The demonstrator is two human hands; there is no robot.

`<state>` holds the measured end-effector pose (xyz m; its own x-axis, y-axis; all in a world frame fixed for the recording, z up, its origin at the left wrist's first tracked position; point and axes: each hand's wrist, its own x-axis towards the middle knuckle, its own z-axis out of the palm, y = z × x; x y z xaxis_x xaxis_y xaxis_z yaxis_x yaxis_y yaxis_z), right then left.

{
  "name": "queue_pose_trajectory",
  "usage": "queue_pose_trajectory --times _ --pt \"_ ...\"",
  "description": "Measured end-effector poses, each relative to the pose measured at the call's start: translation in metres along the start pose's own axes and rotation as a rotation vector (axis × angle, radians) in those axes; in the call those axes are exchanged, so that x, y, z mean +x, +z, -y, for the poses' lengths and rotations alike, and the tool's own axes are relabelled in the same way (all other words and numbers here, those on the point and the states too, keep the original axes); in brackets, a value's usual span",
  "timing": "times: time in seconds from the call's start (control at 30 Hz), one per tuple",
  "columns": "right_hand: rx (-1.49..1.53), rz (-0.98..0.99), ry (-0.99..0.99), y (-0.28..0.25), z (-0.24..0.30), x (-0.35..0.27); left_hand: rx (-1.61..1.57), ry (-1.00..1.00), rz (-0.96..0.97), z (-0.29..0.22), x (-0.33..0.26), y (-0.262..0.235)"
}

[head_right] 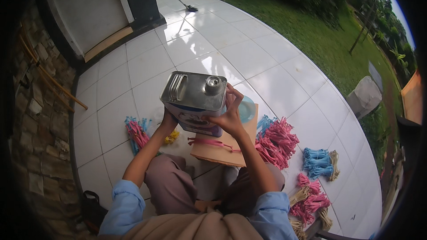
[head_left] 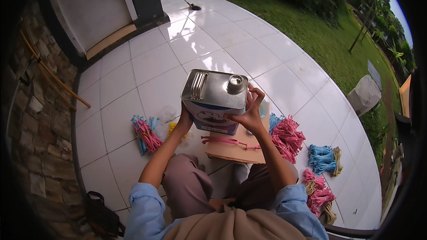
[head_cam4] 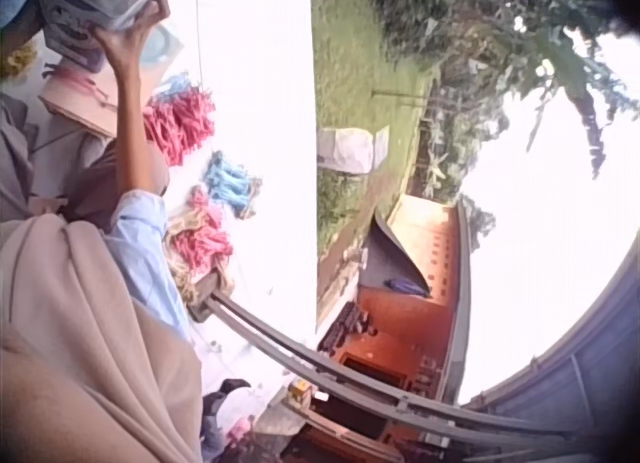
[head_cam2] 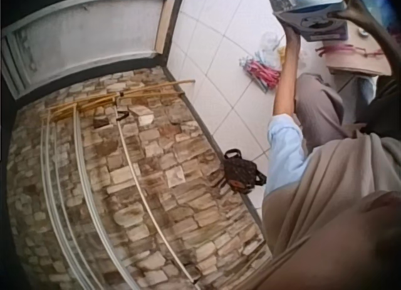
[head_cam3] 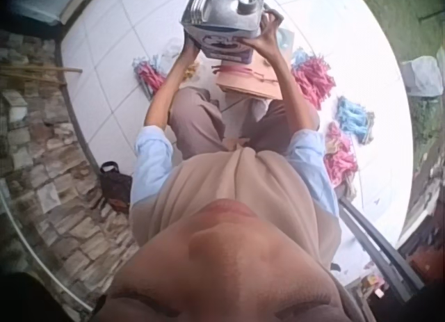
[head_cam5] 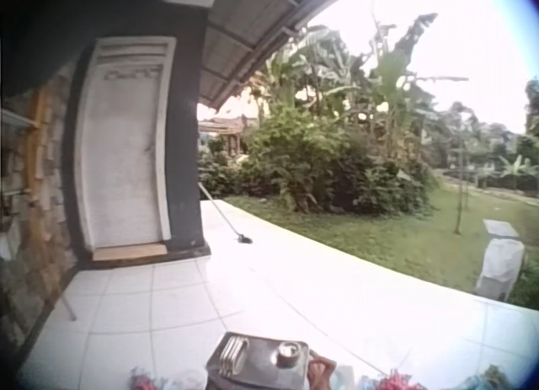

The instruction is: The person applies glue from a metal container onto pink fabric strips and then presses the strips onto a flat surface.

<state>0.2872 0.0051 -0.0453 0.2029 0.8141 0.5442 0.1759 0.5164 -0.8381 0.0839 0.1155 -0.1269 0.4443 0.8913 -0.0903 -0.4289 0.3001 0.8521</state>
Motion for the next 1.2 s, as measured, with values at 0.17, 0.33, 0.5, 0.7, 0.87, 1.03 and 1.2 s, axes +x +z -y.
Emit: queue_pose_trajectory --times 0.17,0.33,0.5,0.7,0.87,1.03,1.2 --pt "-0.056 0.074 0.032 -0.01 0.013 0.003 0.212 0.096 0.063 -0.056 -0.017 0.033" --pt "-0.377 0.189 -0.034 -0.06 0.049 0.031 0.348 0.146 0.064 -0.065 -0.021 0.038" --pt "-0.836 0.474 -0.102 -0.08 0.073 0.071 0.38 0.258 0.019 -0.061 -0.015 0.047" --pt "-0.914 0.538 -0.234 -0.082 0.069 0.085 0.383 0.255 0.017 -0.062 -0.017 0.048" --pt "-0.988 0.577 -0.307 -0.077 0.071 0.087 0.364 0.289 0.019 -0.061 -0.017 0.044" --pt "-0.86 0.569 -0.237 -0.078 0.071 0.083 0.378 0.257 0.033 -0.06 -0.015 0.043" --pt "-0.774 0.523 -0.196 -0.076 0.069 0.075 0.379 0.261 0.015 -0.059 -0.014 0.042"
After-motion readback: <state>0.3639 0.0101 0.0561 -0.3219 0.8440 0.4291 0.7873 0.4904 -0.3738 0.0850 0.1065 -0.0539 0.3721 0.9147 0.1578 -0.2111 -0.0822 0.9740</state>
